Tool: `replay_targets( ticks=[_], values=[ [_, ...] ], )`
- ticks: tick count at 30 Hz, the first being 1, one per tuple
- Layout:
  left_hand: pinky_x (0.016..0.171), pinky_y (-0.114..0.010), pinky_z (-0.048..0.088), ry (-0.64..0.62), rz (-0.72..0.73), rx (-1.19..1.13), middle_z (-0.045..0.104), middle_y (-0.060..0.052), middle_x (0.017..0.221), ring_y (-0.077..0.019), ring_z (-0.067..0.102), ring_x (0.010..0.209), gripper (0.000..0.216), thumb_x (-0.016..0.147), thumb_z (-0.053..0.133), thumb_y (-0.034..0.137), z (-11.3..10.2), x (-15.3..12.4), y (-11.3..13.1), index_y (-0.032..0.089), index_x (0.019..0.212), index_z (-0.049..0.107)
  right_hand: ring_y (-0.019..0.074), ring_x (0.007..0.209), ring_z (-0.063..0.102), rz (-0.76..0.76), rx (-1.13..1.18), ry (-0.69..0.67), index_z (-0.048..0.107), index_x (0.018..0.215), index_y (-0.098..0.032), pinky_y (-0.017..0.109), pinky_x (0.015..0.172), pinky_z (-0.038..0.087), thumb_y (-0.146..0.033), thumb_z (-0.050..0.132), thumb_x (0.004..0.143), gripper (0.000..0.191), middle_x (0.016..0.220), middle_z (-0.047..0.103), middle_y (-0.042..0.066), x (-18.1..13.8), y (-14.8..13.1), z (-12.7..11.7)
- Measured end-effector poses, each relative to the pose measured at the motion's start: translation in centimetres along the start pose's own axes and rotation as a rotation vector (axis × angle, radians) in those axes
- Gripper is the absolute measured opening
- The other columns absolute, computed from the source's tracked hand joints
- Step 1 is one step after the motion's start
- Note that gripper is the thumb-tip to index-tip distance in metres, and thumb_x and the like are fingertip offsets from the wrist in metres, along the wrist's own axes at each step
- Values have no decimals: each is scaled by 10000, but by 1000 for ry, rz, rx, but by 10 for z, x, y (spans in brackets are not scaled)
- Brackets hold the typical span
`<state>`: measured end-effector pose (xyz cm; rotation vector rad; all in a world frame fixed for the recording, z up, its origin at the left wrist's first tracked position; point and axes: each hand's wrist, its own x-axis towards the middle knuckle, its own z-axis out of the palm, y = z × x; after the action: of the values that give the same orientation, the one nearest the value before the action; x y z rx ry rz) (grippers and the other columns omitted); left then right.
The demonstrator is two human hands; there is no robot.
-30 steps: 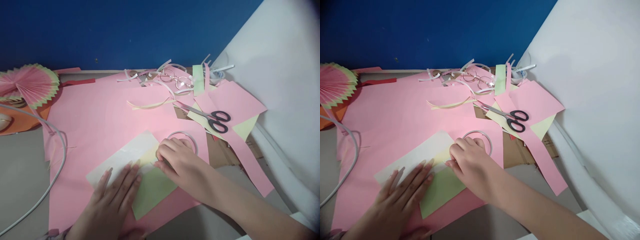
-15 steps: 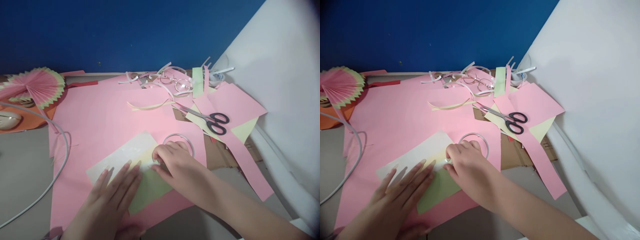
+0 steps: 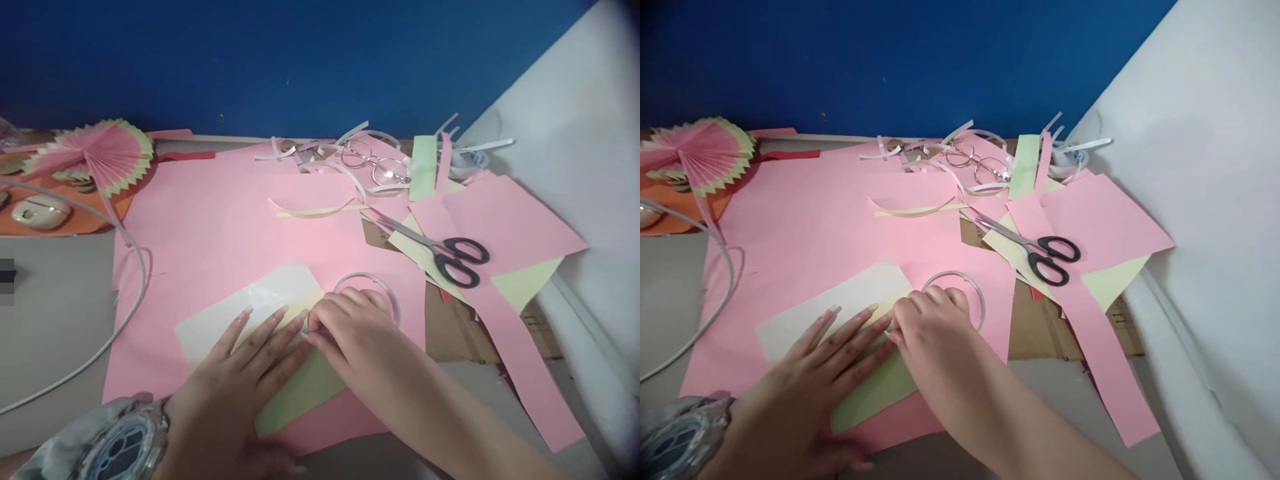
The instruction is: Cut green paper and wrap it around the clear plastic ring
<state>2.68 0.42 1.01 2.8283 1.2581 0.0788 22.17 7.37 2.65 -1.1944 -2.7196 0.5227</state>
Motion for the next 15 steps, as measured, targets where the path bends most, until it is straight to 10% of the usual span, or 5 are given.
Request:
replay_targets(
  ticks=[15],
  values=[
    [1101,-445,60,5,-29,-55,349,-80,1457,-273,312,1325,870,723,268,806,4,-1,-1,235,1368,389,161,727,437,82,149,-84,457,707,-194,324,706,262,-157,553,825,157,699,526,-35,6,-10,-15]
  ],
)
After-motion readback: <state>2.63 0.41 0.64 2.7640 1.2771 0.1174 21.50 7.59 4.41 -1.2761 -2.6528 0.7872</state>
